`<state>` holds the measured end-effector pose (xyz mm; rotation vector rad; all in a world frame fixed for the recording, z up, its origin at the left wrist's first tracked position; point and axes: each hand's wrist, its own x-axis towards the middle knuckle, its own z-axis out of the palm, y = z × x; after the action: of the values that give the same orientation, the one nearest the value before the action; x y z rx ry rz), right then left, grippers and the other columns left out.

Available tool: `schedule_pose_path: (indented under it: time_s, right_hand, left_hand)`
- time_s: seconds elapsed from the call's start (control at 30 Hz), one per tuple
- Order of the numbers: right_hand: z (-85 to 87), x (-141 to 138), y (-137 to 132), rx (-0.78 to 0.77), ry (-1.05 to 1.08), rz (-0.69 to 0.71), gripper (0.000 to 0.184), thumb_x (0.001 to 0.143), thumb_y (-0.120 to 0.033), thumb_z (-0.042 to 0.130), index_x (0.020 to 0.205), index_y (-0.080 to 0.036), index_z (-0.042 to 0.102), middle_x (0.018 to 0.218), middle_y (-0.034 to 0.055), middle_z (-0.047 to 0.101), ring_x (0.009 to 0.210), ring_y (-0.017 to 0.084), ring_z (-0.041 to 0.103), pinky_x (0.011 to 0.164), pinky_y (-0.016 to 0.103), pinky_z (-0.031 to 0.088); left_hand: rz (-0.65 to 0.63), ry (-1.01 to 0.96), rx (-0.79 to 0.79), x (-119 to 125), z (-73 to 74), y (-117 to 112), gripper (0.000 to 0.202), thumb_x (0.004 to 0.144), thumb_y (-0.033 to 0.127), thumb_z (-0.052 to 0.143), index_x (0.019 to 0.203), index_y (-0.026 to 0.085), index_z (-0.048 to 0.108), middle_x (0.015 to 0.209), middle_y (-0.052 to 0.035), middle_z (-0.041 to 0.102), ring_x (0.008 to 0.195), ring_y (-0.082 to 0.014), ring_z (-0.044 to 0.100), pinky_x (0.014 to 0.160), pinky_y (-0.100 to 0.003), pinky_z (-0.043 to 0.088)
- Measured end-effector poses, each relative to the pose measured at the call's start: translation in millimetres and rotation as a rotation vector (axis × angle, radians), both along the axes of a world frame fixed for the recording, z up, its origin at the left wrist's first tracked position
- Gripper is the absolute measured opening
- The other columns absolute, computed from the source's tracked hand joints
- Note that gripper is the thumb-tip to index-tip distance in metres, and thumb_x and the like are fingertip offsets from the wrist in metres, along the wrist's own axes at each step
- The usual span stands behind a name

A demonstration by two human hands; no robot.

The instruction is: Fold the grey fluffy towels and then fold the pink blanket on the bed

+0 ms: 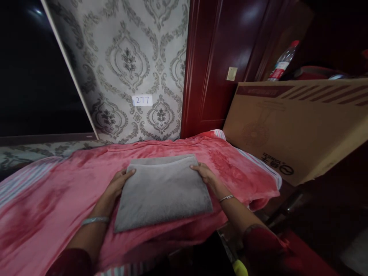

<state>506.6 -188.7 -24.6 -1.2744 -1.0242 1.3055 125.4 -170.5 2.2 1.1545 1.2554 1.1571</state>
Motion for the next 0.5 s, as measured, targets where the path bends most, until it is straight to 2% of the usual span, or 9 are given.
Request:
schedule_pose_path:
  time_s: [0.1, 0.2, 0.27, 0.33, 0.4, 0.43, 0.5]
  right_hand:
    - [27.7, 4.5, 4.9, 0.086, -0.032, -0.019, 0.029, 0.067, -0.031, 0.076, 0.093, -0.020, 0.068, 0.092, 0.0064, 0.076, 0.085, 0.026, 0.071, 0.083, 0.040, 0.057]
    - [70.2, 13.9, 17.4, 0.350, -0.129, -0.105, 0.027, 0.069, -0.033, 0.075, 0.093, -0.022, 0.068, 0.096, 0.0046, 0.075, 0.090, 0.025, 0.068, 0.089, 0.040, 0.054]
    - [96.7, 22.1, 25.7, 0.551, -0.160, -0.183, 0.031, 0.067, -0.034, 0.075, 0.093, -0.021, 0.067, 0.097, 0.0039, 0.074, 0.093, 0.024, 0.066, 0.093, 0.040, 0.052]
    - [110.2, 31.4, 28.6, 0.664, -0.160, -0.235, 0.034, 0.066, -0.036, 0.074, 0.094, -0.019, 0.067, 0.097, 0.0047, 0.074, 0.096, 0.023, 0.065, 0.094, 0.040, 0.050]
    - [103.4, 40.7, 22.5, 0.701, -0.185, -0.270, 0.035, 0.067, -0.039, 0.072, 0.095, -0.018, 0.067, 0.098, 0.0072, 0.074, 0.100, 0.025, 0.063, 0.095, 0.040, 0.049]
    - [92.1, 44.8, 15.9, 0.705, -0.204, -0.292, 0.035, 0.069, -0.040, 0.070, 0.096, -0.018, 0.068, 0.101, 0.0088, 0.073, 0.103, 0.025, 0.062, 0.096, 0.040, 0.048]
    - [57.5, 50.3, -3.0, 0.669, -0.239, -0.330, 0.033, 0.071, -0.040, 0.065, 0.096, -0.019, 0.068, 0.108, 0.0108, 0.072, 0.109, 0.025, 0.060, 0.100, 0.039, 0.046]
  left_hand:
    - [0.103, -0.038, 0.110, 1.0, 21.0, -1.5, 0.056, 0.052, 0.050, 0.089, 0.091, 0.015, 0.073, 0.082, -0.0105, 0.075, 0.079, -0.0282, 0.072, 0.073, -0.038, 0.060]
    - [0.159, -0.021, 0.361, 5.0, 59.6, 0.2, 0.060, 0.047, 0.052, 0.088, 0.090, 0.014, 0.071, 0.083, -0.0067, 0.074, 0.083, -0.0263, 0.070, 0.077, -0.036, 0.058]
    - [0.190, 0.029, 0.566, 9.1, 86.4, -1.7, 0.059, 0.052, 0.054, 0.084, 0.094, 0.016, 0.071, 0.088, -0.0054, 0.073, 0.091, -0.0255, 0.068, 0.083, -0.036, 0.057]
    - [0.226, 0.141, 0.690, 12.8, 103.3, -8.5, 0.057, 0.061, 0.054, 0.079, 0.103, 0.017, 0.070, 0.095, -0.0054, 0.073, 0.099, -0.0259, 0.066, 0.088, -0.037, 0.055]
    - [0.252, 0.309, 0.744, 14.5, 102.6, -20.1, 0.051, 0.070, 0.052, 0.072, 0.107, 0.018, 0.068, 0.099, -0.0062, 0.073, 0.105, -0.0267, 0.064, 0.091, -0.038, 0.054]
    - [0.245, 0.398, 0.771, 14.5, 94.6, -27.1, 0.046, 0.073, 0.050, 0.069, 0.106, 0.019, 0.068, 0.101, -0.0068, 0.072, 0.106, -0.0271, 0.064, 0.092, -0.039, 0.054]
    - [0.161, 0.566, 0.847, 13.2, 65.2, -42.1, 0.034, 0.076, 0.044, 0.064, 0.101, 0.020, 0.068, 0.102, -0.0080, 0.072, 0.106, -0.0275, 0.063, 0.095, -0.040, 0.053]
